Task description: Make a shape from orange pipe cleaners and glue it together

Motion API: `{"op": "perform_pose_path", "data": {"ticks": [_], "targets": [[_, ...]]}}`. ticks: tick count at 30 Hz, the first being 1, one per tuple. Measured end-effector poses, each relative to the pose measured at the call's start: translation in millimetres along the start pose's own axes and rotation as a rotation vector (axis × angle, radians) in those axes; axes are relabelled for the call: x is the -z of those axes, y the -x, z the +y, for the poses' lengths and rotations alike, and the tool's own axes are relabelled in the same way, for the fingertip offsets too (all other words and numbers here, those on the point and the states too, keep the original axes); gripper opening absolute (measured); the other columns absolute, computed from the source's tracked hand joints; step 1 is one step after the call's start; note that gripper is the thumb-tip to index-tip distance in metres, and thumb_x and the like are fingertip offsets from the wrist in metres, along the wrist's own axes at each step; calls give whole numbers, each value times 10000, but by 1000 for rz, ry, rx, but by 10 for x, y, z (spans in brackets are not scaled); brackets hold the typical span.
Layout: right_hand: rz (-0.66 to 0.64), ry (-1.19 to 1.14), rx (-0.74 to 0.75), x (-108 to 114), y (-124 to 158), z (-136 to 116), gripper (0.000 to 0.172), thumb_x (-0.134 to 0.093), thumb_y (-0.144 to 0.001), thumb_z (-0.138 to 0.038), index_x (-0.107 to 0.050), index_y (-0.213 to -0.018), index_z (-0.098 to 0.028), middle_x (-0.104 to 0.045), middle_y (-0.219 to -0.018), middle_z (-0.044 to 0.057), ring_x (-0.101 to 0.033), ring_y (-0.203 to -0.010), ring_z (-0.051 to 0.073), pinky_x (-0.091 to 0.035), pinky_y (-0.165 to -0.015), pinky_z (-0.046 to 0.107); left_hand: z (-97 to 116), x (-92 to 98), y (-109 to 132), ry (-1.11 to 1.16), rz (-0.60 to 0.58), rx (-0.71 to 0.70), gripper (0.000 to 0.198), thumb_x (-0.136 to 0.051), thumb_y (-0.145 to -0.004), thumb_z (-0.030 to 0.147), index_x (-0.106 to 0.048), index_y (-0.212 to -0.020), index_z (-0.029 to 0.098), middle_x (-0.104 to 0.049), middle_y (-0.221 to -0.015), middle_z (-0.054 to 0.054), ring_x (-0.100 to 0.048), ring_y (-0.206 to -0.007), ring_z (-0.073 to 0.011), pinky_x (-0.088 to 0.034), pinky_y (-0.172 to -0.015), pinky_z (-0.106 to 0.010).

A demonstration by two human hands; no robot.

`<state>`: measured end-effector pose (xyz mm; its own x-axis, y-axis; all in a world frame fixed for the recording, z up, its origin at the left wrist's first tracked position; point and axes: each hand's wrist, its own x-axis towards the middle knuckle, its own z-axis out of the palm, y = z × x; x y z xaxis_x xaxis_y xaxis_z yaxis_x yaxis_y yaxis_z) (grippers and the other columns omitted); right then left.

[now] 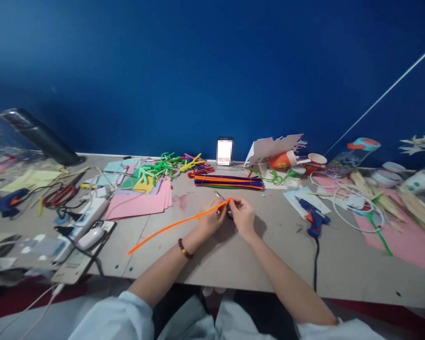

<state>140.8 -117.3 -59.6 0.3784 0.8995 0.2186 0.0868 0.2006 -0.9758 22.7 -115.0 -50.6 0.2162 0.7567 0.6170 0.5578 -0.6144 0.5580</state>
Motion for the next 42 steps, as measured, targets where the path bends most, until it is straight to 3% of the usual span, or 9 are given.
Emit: {"op": "perform_pose_path", "data": {"ticks": [15,21,24,27,32,37,42], "targets": [[-7,37,18,1,18,7,276,-612,-737,-464,-643,-753,-190,-702,-747,62,-635,-653,179,-527,-660,313,-11,-16,19,83,-44,66,221,-408,-906,260,-594,-820,178,-592,-724,-39,-512,-630,-127,-411,-605,-244],[-11,37,60,-6,22,-7,241,-605,-754,-423,-649,-765,-186,-700,-766,61,-634,-680,179,-528,-696,325,-7,-41,1,100,-22,113,250,-430,-891,290,-588,-737,172,-565,-671,-27,-485,-603,-122,-397,-587,-243],[-40,-105,-15,2,-24,-58,240,-648,-713,-421,-643,-767,-187,-700,-781,55,-650,-708,181,-547,-718,338,42,-35,-52,233,-1,252,270,-464,-881,348,-633,-778,164,-613,-717,-36,-528,-632,-122,-413,-589,-235],[-160,-298,-165,55,-101,-120,275,-692,-668,-425,-660,-809,-191,-699,-764,35,-657,-692,177,-572,-682,345,80,5,-126,465,17,425,297,-559,-822,428,-636,-741,153,-616,-672,-22,-525,-585,-109,-405,-552,-228],[-381,-447,-335,161,-185,-170,275,-750,-614,-398,-704,-786,-188,-689,-697,14,-640,-626,149,-578,-613,305,78,126,-222,946,-126,666,370,-699,-674,501,-577,-661,152,-503,-513,32,-402,-441,-60,-312,-439,-209],[-363,-423,-336,176,-183,-172,289,-778,-586,-404,-704,-769,-194,-694,-709,9,-636,-600,140,-584,-622,312,68,182,-249,1070,-203,757,389,-752,-600,504,-576,-628,158,-474,-481,35,-380,-406,-56,-251,-396,-215],[-396,-423,-333,173,-176,-214,309,-780,-581,-424,-710,-772,-191,-692,-692,10,-631,-580,135,-578,-609,303,50,178,-252,1132,-236,796,382,-769,-579,481,-574,-620,154,-489,-499,25,-403,-421,-59,-285,-406,-216]]}}
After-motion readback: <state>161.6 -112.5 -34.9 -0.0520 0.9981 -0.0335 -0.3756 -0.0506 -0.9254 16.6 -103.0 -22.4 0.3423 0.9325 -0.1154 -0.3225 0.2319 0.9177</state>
